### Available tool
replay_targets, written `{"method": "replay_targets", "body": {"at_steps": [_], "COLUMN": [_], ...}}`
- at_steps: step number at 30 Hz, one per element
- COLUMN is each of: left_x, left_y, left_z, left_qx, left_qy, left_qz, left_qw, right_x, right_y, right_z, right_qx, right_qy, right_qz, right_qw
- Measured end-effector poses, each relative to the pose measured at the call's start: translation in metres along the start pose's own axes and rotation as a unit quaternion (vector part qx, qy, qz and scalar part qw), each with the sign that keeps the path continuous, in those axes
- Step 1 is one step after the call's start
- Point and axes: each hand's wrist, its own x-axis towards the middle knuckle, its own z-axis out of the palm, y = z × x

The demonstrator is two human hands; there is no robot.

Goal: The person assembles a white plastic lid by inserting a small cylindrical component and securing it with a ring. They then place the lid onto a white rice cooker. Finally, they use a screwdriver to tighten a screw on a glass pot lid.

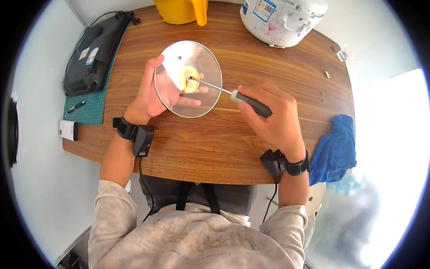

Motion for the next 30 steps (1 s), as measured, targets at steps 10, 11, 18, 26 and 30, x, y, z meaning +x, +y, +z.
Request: {"method": "replay_targets", "body": {"at_steps": [10,11,18,26,30], "left_x": [-0.012,-0.012,-0.007,-0.01,-0.009], "left_y": [0.007,0.007,0.005,0.003,0.001], "left_z": [0.014,0.014,0.009,0.012,0.012], "left_qx": [0.064,0.057,0.072,0.075,0.123], "left_qy": [0.023,0.016,0.018,0.023,0.046], "left_qz": [0.077,0.072,0.101,0.141,0.156], "left_qw": [0.995,0.996,0.992,0.987,0.979], "right_x": [0.0,0.001,0.002,-0.001,-0.003], "right_y": [-0.001,0.003,0.02,0.007,0.008], "right_z": [0.006,0.005,0.014,0.008,0.01], "right_qx": [0.179,0.189,0.355,0.153,0.098], "right_qy": [0.104,0.102,0.137,0.089,0.101], "right_qz": [0.15,0.159,0.132,0.183,0.126], "right_qw": [0.967,0.964,0.915,0.967,0.982]}}
